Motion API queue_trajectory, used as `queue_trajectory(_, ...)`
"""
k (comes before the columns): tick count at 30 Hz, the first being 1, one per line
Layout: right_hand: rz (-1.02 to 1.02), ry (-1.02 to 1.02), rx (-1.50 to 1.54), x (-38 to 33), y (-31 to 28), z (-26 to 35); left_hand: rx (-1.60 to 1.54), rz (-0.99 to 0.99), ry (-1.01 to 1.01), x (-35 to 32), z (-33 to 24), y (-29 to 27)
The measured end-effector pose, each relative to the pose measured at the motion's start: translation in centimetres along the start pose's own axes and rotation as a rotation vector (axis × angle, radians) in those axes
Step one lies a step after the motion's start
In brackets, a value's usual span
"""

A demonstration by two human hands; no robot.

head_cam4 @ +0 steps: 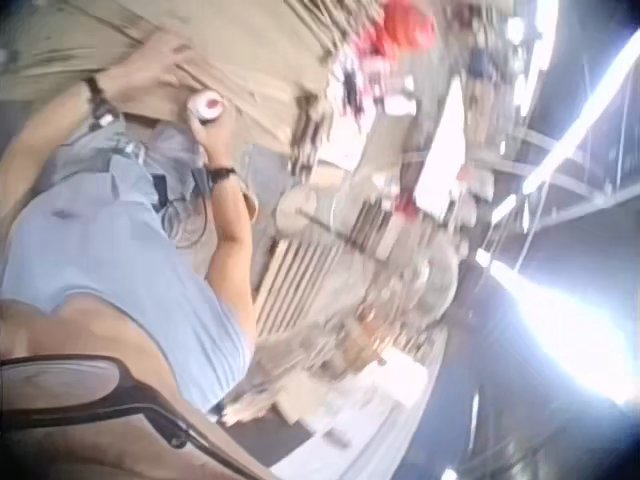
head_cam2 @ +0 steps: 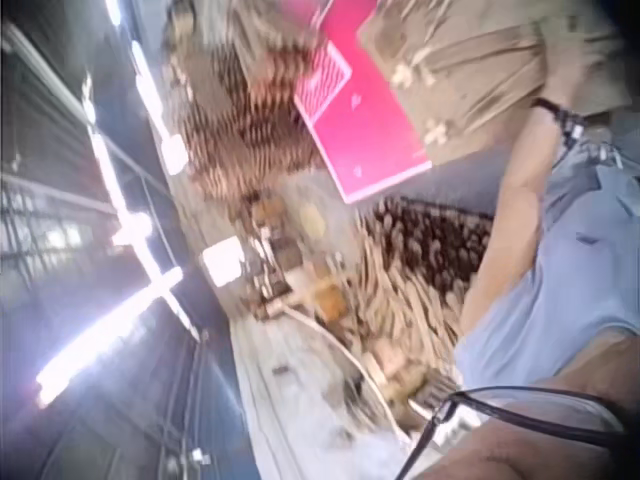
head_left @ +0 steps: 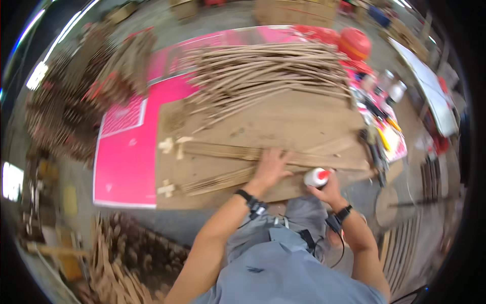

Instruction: Assembling and gluing wooden sticks into frames in a manufacturing workshop.

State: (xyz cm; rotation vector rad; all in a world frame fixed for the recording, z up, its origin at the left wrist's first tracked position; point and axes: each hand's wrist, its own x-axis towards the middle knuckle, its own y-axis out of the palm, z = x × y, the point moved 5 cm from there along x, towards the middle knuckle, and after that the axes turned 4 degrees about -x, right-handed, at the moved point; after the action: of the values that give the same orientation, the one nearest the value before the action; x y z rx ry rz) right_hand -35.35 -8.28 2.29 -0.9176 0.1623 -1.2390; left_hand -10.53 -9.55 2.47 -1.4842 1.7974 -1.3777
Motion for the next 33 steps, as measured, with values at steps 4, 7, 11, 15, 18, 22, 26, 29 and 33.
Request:
queue_trajectory(4,0.016,-0.01,-0.003,-0.2,0.8,-0.9,-0.02,-0.014,-0.043,-0.4,0.5,-0.4)
queue_trajectory(7,0.019,-0.046,-0.102,0.2,1.0,-0.3,0.035,-0.014,-0.07,-2.0,1.5,-0.7)
queue_trajectory(11,-0.063,-0.111,-0.174,0.1,1.0,-0.3,0.066,-0.056,-0.084,-3.6,4.4,-3.0)
queue_trajectory(15,-0.094,-0.156,-0.203,0.5,0.8,0.3,0.05,-0.066,0.006,-3.6,5.4,-3.5)
queue_trajectory(18,-0.083,-0.127,-0.196,0.4,0.9,0.1,0.046,-0.06,0.074,-3.0,5.9,-2.7)
queue_trajectory(22,-0.06,-0.083,-0.195,0.3,1.0,0.1,0.024,-0.085,0.13,-2.4,6.6,-2.5)
queue_trajectory(26,-0.095,-0.108,-0.247,-0.4,1.0,-0.3,0.017,-0.054,0.099,-3.1,6.7,-2.7)
queue_trajectory(29,-0.089,-0.074,-0.23,-0.6,1.0,-0.3,0.006,0.01,0.037,-3.3,6.7,-3.1)
queue_trajectory(33,-0.065,-0.065,-0.186,-0.8,1.8,-1.5,0.122,-0.012,-0.005,-4.2,5.9,-3.5)
